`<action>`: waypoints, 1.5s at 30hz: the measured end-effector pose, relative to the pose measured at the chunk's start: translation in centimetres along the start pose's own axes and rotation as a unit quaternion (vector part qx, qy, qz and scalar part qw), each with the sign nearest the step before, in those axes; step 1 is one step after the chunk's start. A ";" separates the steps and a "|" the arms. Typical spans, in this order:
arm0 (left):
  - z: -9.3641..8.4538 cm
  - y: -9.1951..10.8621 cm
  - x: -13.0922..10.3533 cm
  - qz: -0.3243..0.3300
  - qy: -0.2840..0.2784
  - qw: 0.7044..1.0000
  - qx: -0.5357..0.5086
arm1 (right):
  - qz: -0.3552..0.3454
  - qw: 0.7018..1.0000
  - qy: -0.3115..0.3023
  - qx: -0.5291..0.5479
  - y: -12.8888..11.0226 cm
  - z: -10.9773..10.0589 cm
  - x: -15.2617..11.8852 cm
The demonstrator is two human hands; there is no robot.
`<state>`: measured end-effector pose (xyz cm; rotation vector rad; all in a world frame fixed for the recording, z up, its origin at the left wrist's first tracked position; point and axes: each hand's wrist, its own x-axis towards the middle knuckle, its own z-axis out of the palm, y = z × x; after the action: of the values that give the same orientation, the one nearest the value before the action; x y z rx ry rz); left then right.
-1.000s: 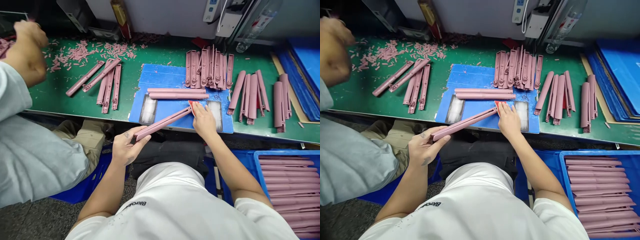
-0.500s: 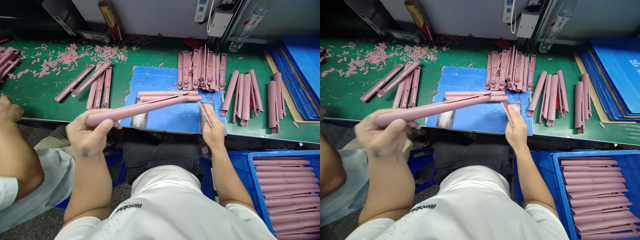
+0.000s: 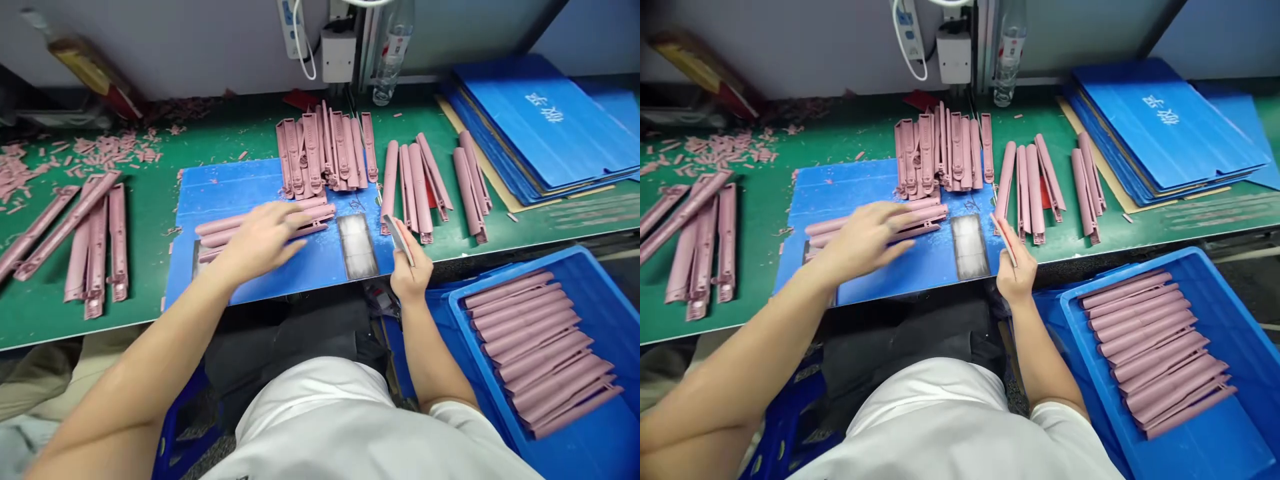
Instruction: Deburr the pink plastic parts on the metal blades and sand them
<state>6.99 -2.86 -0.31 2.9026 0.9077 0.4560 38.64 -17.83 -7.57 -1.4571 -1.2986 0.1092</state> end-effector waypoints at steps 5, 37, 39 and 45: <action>5.3 3.8 21.8 0.106 -0.046 0.993 0.016 | 0.048 0.999 0.014 0.017 0.2 0.3 -1.2; -5.9 5.4 0.8 -0.075 0.006 0.978 -0.194 | 0.018 0.963 -0.127 -0.238 0.7 -3.4 0.8; -4.3 7.4 -1.7 -0.106 0.061 0.966 -0.227 | -0.016 0.962 -0.141 -0.234 -2.3 -1.5 0.4; -1.3 11.1 -5.1 -0.128 0.146 0.959 -0.207 | -0.151 0.943 -0.235 -0.179 -7.9 0.1 0.1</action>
<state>8.69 -14.90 1.23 2.3392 1.0557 0.9391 33.63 -19.51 -1.68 -1.5675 -2.0033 0.0158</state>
